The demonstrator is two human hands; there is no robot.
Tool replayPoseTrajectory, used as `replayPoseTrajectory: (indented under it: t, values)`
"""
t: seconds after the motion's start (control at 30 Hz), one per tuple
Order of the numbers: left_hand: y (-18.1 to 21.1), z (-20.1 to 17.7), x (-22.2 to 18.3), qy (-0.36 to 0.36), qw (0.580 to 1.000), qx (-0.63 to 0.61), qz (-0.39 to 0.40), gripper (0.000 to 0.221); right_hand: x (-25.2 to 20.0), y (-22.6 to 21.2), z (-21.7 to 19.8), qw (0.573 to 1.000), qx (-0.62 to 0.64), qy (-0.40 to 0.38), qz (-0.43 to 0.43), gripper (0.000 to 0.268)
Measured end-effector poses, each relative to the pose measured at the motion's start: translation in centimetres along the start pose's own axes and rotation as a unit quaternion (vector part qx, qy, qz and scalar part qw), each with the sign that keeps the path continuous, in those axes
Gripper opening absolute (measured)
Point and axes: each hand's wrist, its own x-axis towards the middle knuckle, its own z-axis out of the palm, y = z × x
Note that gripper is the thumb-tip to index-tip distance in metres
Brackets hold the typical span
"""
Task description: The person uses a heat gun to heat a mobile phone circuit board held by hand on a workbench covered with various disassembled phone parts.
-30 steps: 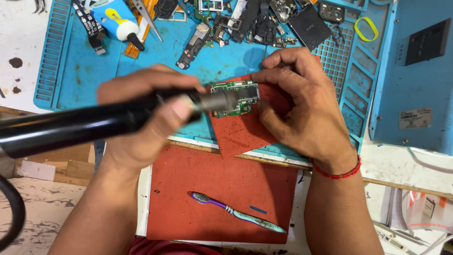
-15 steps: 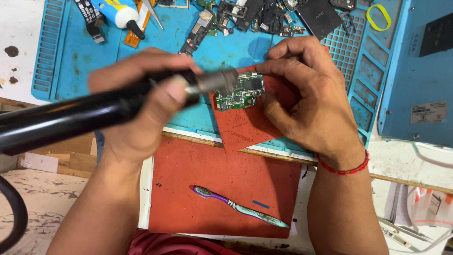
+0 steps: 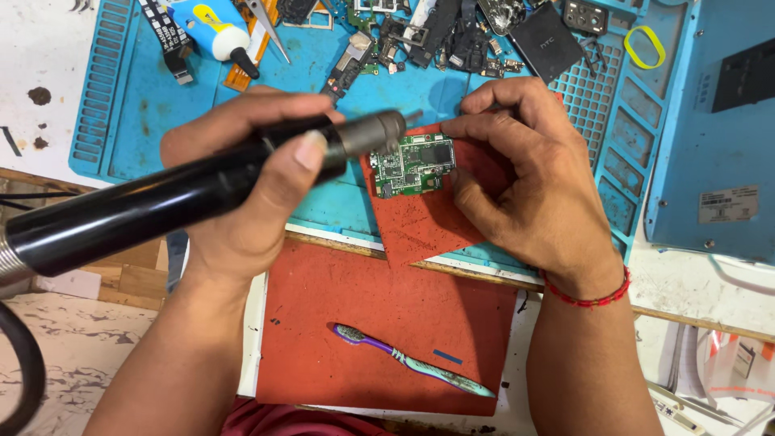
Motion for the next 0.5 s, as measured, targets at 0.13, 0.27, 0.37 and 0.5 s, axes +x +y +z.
replayPoseTrajectory:
  t: [0.13, 0.27, 0.37, 0.5]
  values:
    - [-0.05, -0.26, 0.31, -0.052, 0.999, 0.014, -0.006, 0.039, 0.18, -0.16, 0.01, 1.0, 0.003, -0.001, 0.004, 0.042]
    - [-0.38, -0.24, 0.01, -0.019, 1.0, -0.005, 0.005, 0.04, 0.15, -0.15, 0.04, 1.0, -0.006, 0.002, 0.005, 0.043]
    - [-0.61, -0.34, -0.09, -0.048, 0.999, 0.0, 0.01, 0.039, 0.24, -0.19, -0.04, 1.0, -0.007, 0.002, -0.002, 0.043]
    - [-0.43, -0.27, -0.19, -0.024, 0.999, -0.022, -0.007, 0.039, 0.08, -0.27, 0.02, 1.0, -0.007, -0.001, 0.006, 0.043]
